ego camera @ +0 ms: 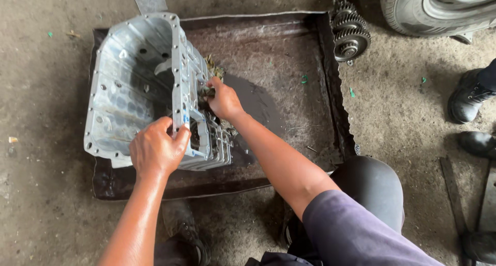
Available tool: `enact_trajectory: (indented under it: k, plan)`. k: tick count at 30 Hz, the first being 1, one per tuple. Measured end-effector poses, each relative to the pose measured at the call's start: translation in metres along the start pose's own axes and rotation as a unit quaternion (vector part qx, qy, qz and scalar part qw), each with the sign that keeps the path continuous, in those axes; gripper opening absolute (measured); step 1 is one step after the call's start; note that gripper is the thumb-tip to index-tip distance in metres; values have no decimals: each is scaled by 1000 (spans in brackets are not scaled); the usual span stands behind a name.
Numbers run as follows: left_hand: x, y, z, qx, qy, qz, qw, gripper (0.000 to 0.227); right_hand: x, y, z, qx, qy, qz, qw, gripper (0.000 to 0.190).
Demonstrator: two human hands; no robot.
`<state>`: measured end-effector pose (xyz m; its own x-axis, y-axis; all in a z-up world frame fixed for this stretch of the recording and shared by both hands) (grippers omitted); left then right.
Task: The person cleans a metal transmission case by hand using a cloth to wipe various parts of the internal and external surfaces while it sits in a tray of fluid.
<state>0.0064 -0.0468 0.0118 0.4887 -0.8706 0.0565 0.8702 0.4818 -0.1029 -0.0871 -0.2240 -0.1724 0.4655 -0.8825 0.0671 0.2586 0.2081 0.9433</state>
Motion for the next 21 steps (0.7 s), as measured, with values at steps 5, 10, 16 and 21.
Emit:
enact_trajectory:
  k: [5,10,16,21]
  plan:
    - [-3,1,-4,8,12,13,1000,38,-19,0,-7,36,26,-34,998,28]
    - [-5,5,-7,-5,16,4,1000,37,-34,15,-4,120,56,-33,991,26]
    - [-5,3,-4,2,9,8,1000,38,-17,3,-14,38,-76,-27,996,32]
    - [-2,2,-3,2,-1,-2,1000,36,-6,-4,-2,110,67,11,992,33]
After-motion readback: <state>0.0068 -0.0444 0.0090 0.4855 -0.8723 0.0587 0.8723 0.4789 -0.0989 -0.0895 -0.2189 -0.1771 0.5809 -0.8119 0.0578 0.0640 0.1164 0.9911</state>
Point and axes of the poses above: each hand's wrist, its own x-axis towards the middle knuckle, its own z-axis out of the back of the hand, y = z × x, the point moved 4 cm from there along x, towards the middle knuckle, and after that the axes turned 13 degrees about x, right-handed, at the moved point
